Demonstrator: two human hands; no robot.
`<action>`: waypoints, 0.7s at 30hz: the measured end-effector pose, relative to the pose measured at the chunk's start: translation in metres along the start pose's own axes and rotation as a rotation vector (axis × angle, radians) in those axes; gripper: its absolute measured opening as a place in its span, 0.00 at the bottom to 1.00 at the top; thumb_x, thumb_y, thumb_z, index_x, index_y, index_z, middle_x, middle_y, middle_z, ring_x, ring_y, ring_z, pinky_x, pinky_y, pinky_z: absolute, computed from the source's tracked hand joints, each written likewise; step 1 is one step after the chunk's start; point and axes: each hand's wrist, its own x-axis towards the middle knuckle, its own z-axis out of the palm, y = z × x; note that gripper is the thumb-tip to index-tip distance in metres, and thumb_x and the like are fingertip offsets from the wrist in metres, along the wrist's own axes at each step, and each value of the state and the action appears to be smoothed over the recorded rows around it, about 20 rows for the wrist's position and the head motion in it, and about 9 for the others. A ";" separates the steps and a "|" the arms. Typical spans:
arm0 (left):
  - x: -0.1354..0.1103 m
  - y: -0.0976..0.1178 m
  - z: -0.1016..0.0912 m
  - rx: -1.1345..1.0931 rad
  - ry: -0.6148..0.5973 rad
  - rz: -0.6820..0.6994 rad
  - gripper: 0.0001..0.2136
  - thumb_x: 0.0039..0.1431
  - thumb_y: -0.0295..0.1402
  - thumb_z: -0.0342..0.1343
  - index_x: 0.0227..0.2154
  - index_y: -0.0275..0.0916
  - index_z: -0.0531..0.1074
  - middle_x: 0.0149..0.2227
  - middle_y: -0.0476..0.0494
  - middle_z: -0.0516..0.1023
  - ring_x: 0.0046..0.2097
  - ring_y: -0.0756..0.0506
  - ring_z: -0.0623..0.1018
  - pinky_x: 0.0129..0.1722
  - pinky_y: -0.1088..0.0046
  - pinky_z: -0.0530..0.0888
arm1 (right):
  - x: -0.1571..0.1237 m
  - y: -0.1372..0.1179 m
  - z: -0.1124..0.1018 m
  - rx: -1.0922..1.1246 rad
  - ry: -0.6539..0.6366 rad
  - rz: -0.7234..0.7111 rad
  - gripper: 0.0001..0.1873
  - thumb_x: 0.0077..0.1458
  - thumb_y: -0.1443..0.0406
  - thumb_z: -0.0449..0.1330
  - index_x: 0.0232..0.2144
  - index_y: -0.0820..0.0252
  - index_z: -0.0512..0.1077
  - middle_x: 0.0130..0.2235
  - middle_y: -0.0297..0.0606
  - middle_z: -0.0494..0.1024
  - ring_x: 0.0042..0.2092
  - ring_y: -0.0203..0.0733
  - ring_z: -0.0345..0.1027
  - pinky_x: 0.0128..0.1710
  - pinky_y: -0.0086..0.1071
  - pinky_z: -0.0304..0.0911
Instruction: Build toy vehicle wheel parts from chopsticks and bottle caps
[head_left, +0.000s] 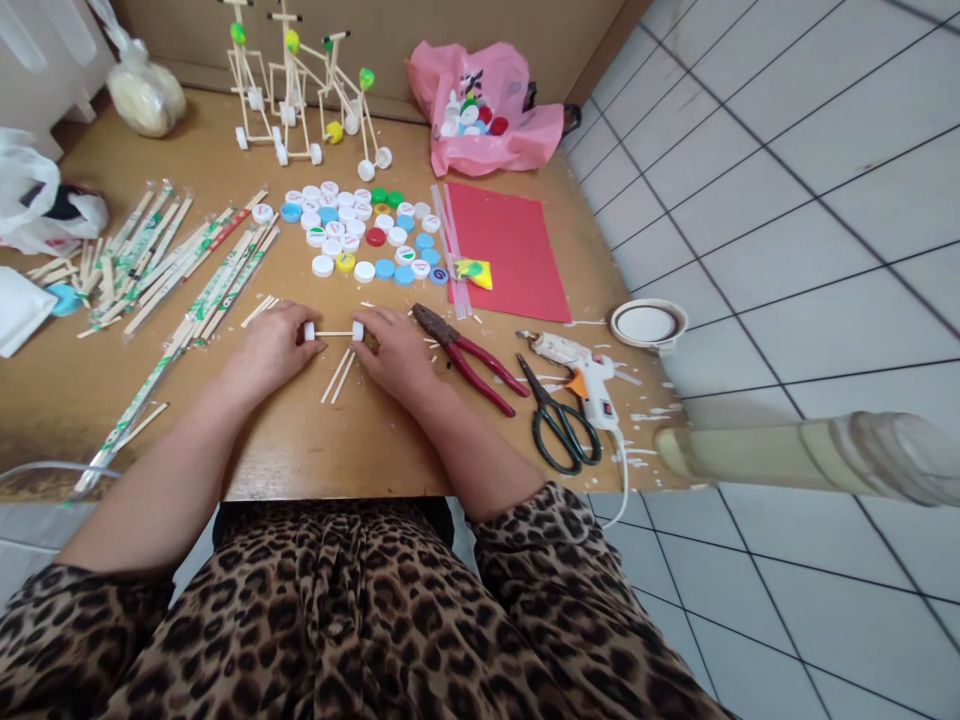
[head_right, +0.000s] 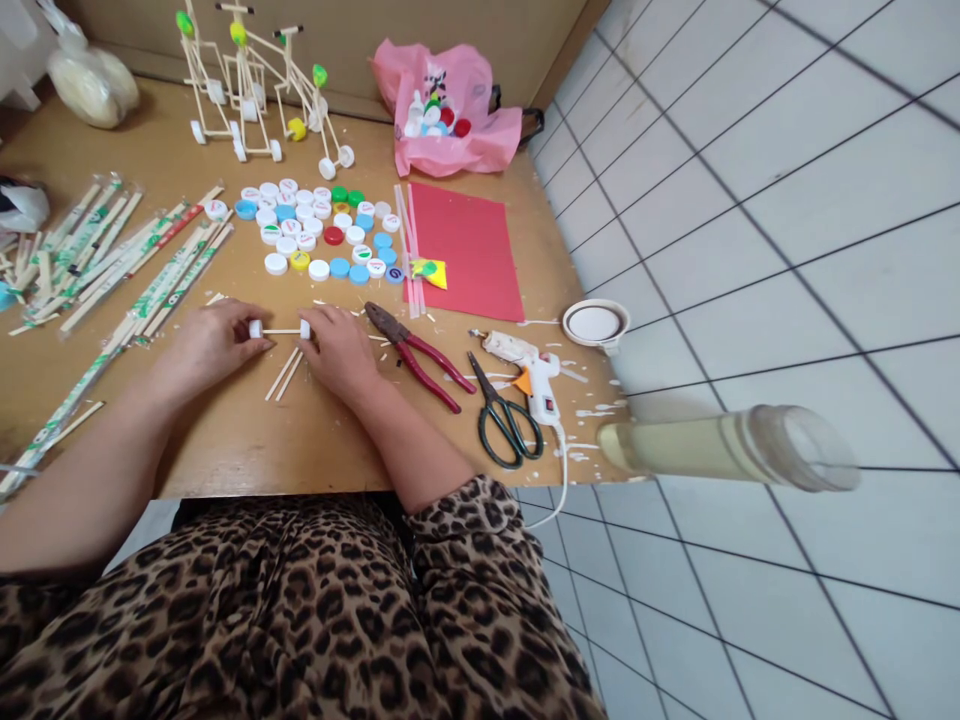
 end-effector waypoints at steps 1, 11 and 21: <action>0.000 0.000 0.000 0.007 -0.003 0.005 0.16 0.56 0.30 0.60 0.47 0.35 0.80 0.42 0.37 0.82 0.41 0.39 0.80 0.47 0.62 0.75 | 0.001 0.000 0.001 -0.007 -0.008 -0.001 0.19 0.62 0.67 0.60 0.54 0.61 0.77 0.57 0.52 0.80 0.60 0.54 0.71 0.61 0.51 0.64; -0.002 0.000 -0.002 0.066 -0.015 0.046 0.13 0.58 0.28 0.58 0.45 0.38 0.82 0.41 0.38 0.82 0.42 0.39 0.80 0.46 0.63 0.74 | 0.003 -0.006 -0.003 -0.079 -0.098 -0.021 0.21 0.63 0.70 0.56 0.57 0.65 0.75 0.58 0.53 0.79 0.60 0.55 0.71 0.62 0.52 0.64; -0.001 -0.002 -0.002 0.042 -0.008 0.043 0.14 0.58 0.30 0.59 0.45 0.39 0.82 0.42 0.39 0.82 0.43 0.39 0.80 0.47 0.63 0.74 | 0.002 -0.009 -0.003 -0.068 -0.099 0.033 0.22 0.62 0.69 0.58 0.58 0.63 0.75 0.59 0.52 0.79 0.61 0.54 0.70 0.62 0.52 0.63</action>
